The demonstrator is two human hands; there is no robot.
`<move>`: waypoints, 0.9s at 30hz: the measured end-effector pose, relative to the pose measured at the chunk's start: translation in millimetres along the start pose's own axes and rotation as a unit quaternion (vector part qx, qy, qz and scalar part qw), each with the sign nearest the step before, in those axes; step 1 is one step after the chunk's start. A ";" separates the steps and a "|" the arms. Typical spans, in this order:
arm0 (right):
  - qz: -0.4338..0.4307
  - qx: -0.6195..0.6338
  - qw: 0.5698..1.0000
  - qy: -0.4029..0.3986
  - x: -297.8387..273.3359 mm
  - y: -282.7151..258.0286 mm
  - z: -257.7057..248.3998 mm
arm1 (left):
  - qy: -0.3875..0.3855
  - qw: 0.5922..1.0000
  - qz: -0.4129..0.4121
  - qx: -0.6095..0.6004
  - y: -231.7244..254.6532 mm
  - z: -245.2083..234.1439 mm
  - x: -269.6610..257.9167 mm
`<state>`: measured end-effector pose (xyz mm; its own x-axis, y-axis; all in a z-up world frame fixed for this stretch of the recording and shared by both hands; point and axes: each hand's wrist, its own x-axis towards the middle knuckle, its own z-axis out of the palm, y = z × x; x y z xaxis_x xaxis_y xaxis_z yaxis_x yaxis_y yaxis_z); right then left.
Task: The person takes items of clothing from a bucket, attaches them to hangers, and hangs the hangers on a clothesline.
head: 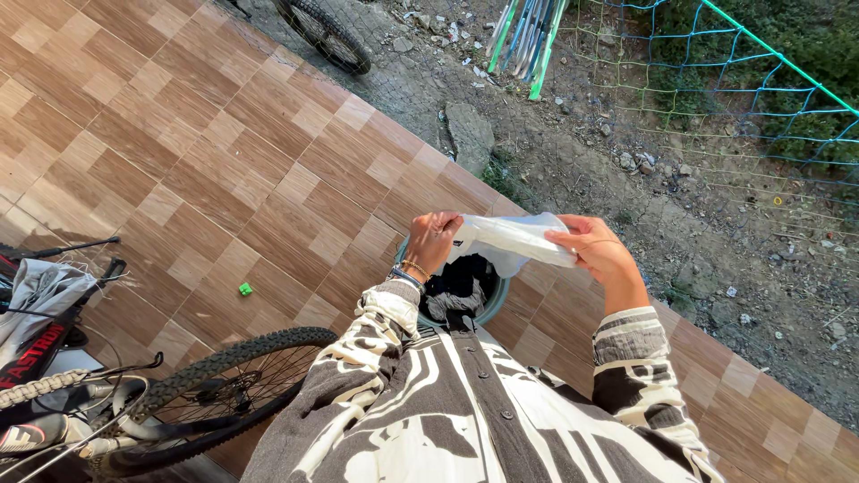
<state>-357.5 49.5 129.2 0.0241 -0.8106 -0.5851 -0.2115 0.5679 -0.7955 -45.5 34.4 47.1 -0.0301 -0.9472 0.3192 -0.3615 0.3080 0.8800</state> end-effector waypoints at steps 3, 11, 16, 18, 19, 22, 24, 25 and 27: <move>-0.016 -0.283 0.956 0.076 14.3 -22.3 -2.4 | -0.061 0.998 -0.017 0.006 0.1 -2.3 0.9; -0.381 -0.125 0.892 0.208 90.5 -154.1 18.0 | -0.112 0.933 -0.257 -0.225 -66.8 42.8 -22.6; -0.389 -0.142 0.858 0.303 156.8 -196.8 26.1 | -0.142 0.945 0.113 0.273 -131.3 45.5 -25.5; -0.425 -0.241 0.791 0.367 178.9 -195.0 21.4 | -0.128 0.934 0.130 0.306 -130.3 38.1 -23.7; -0.427 -0.239 0.790 0.369 188.8 -193.1 20.8 | -0.115 0.923 0.146 0.336 -126.9 32.8 -18.9; -0.405 -0.263 0.784 0.390 211.1 -189.5 16.2 | -0.116 0.933 0.217 0.262 -107.1 9.5 -16.0; -0.351 -0.272 0.803 0.399 221.3 -189.5 13.5 | -0.158 0.928 0.210 0.264 -91.5 1.3 -6.8; -0.350 -0.270 0.803 0.400 224.8 -188.5 13.6 | -0.200 0.921 0.203 0.265 -87.5 -2.0 -4.7; -0.354 -0.252 0.803 0.408 227.4 -188.8 14.4 | -0.201 0.912 0.211 0.289 -85.9 -9.2 -4.1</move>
<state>-298.0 -240.1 144.0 -0.2913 -0.8455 0.4474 -0.8008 -0.0403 -0.5975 -5.8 12.6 -26.6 -0.5783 -0.7462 0.3298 -0.6649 0.6654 0.3394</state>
